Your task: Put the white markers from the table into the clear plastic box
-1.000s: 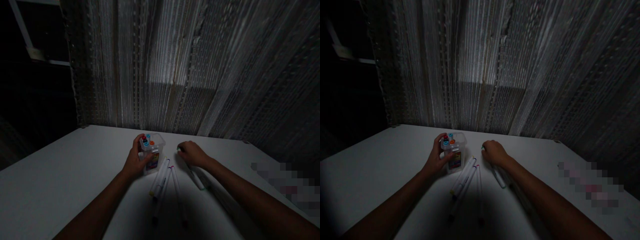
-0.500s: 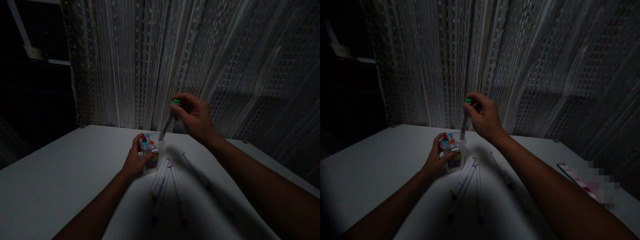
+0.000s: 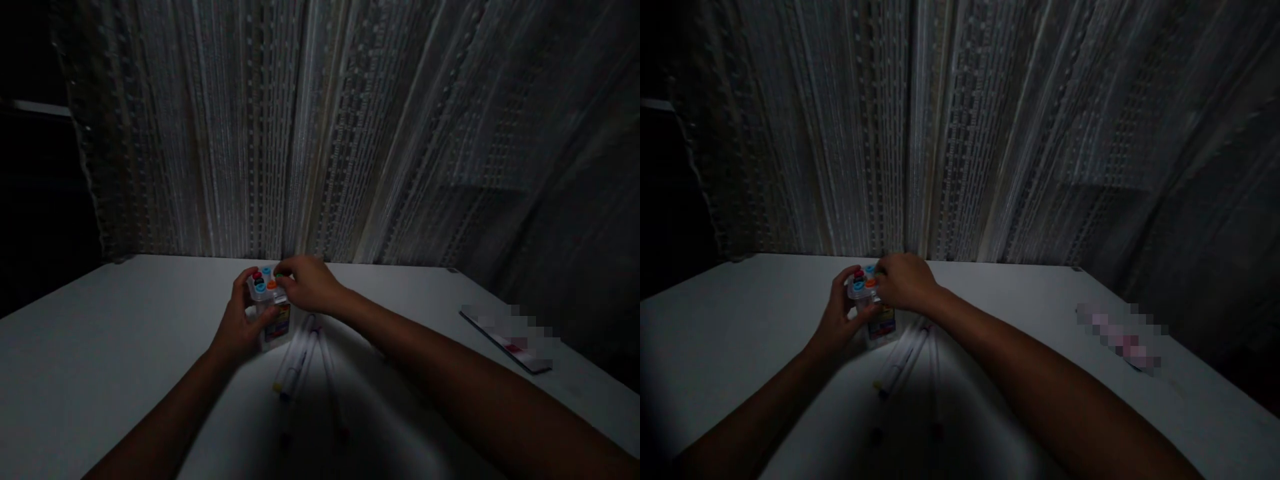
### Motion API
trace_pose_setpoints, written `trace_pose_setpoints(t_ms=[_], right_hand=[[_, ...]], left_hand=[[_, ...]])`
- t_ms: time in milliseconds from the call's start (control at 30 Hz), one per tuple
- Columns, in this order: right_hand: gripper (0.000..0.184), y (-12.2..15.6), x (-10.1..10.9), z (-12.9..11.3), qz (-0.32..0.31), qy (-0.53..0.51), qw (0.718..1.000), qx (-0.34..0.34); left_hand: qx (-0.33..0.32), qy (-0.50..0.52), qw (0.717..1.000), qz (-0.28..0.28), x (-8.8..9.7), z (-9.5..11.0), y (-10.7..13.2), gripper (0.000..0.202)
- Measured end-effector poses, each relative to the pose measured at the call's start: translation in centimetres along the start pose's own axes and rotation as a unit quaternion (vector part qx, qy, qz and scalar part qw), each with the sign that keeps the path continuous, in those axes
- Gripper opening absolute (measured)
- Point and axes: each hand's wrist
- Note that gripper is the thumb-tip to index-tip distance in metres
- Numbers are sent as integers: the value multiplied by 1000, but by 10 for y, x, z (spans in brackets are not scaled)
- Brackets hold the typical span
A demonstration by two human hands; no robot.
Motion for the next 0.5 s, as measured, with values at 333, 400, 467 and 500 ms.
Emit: trace_pose_setpoints(t_ms=[333,400,467,500], right_hand=[[28,15,-3,-3,-33,116,992,37],[28,17,-4,-2,-29,110,993,41],[27,18,-5,1,-22,95,994,46],[27,17,-6,3,-19,89,995,48]], left_hand=[[-12,-18,1000,13,-1,4,1,71],[-9,-23,1000,8,-1,3,0,71],[-4,-27,1000,11,-2,1,-1,74],[-3,-29,999,17,-3,0,-1,76]])
Point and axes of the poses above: each hand's wrist, its own y-axis away from the middle knuckle, its own x-axis out of the back of the hand, z = x × y, and after that the axes turned 14 degrees about -y, right-handed
